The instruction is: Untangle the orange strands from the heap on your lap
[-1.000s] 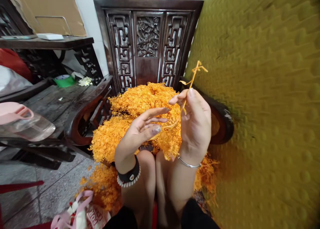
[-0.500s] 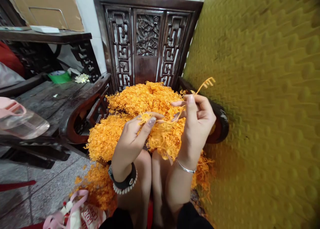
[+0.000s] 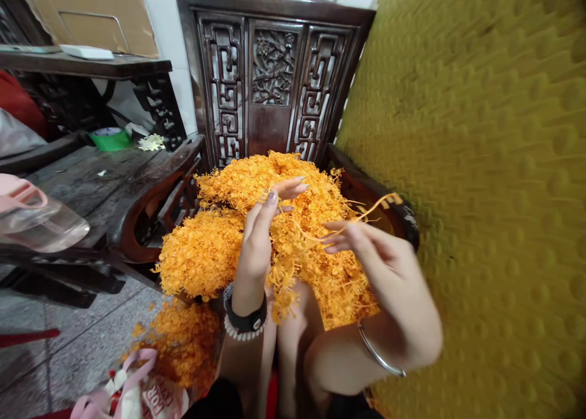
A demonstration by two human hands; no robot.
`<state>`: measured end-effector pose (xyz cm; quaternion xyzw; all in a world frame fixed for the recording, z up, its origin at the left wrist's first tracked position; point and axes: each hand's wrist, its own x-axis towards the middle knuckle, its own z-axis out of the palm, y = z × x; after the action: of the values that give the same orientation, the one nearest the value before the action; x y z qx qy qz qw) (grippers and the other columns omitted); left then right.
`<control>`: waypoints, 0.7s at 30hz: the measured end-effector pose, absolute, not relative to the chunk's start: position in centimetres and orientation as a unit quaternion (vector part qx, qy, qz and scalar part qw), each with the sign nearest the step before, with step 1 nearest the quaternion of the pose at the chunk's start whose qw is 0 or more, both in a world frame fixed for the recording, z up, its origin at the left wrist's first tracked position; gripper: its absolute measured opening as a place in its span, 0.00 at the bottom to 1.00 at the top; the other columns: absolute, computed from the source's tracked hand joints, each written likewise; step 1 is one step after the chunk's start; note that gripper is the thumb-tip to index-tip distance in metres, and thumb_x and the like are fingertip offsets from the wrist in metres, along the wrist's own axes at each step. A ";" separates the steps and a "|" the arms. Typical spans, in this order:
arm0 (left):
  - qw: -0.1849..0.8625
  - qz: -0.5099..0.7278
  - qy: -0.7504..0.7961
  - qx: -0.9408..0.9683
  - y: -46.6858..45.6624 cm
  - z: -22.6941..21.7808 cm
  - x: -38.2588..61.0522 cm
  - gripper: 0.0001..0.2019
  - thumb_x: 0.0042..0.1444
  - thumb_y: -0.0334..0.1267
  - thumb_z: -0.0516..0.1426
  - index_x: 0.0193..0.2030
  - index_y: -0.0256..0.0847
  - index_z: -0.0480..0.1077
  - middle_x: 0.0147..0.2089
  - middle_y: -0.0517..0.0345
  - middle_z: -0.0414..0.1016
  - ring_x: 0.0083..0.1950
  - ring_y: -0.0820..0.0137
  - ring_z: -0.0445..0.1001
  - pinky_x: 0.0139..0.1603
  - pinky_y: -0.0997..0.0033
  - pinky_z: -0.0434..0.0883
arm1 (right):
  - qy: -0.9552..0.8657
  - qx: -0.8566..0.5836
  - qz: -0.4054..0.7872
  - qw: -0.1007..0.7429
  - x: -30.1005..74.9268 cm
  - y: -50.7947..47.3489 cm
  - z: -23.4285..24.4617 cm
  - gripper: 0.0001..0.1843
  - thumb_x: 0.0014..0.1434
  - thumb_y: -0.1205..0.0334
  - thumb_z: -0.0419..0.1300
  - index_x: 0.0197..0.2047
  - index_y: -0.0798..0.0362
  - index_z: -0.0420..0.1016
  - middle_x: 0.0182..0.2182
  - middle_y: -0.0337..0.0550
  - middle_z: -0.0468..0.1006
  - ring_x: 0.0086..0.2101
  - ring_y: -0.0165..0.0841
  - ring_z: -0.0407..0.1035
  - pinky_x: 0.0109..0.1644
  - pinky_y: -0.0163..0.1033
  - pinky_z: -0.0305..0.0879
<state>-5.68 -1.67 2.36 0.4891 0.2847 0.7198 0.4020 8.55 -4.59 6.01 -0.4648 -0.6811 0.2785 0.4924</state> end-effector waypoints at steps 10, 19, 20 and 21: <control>0.400 0.726 0.276 0.486 -1.8 2.3 -4.3 0.21 0.66 0.47 0.39 0.56 0.51 0.67 0.62 0.62 0.66 0.65 0.66 0.60 0.64 0.59 0.59 | -0.669 -0.287 0.295 0.619 4.9 -5.3 6.4 0.04 0.59 0.60 0.57 0.34 0.47 0.73 0.31 0.39 0.74 0.32 0.32 0.69 0.37 0.40 0.67; 0.313 0.741 0.297 0.514 -2.4 3.0 -5.0 0.19 0.66 0.43 0.42 0.55 0.46 0.69 0.63 0.62 0.64 0.68 0.67 0.53 0.70 0.62 0.50 | -0.791 -0.405 0.188 0.418 4.6 -3.3 5.8 0.04 0.61 0.60 0.54 0.36 0.49 0.68 0.32 0.38 0.73 0.34 0.31 0.64 0.45 0.43 0.55; 0.326 0.737 0.292 0.514 -2.5 3.0 -5.3 0.19 0.66 0.43 0.42 0.54 0.46 0.70 0.61 0.61 0.67 0.67 0.66 0.57 0.69 0.61 0.52 | -0.802 -0.393 0.206 0.400 4.6 -3.3 5.7 0.07 0.61 0.59 0.54 0.31 0.50 0.67 0.27 0.36 0.72 0.30 0.30 0.62 0.42 0.42 0.54; 0.345 0.734 0.286 0.511 -2.7 2.9 -5.4 0.19 0.65 0.44 0.43 0.52 0.45 0.71 0.59 0.59 0.70 0.65 0.65 0.61 0.68 0.59 0.55 | -0.807 -0.371 0.241 0.392 4.7 -3.2 5.7 0.10 0.61 0.59 0.54 0.28 0.51 0.66 0.23 0.35 0.68 0.27 0.28 0.59 0.39 0.41 0.54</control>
<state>-5.37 -2.70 2.93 0.5112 0.2858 0.7336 0.3446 4.65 -3.23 5.72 -0.3708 -0.8069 0.2406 0.3918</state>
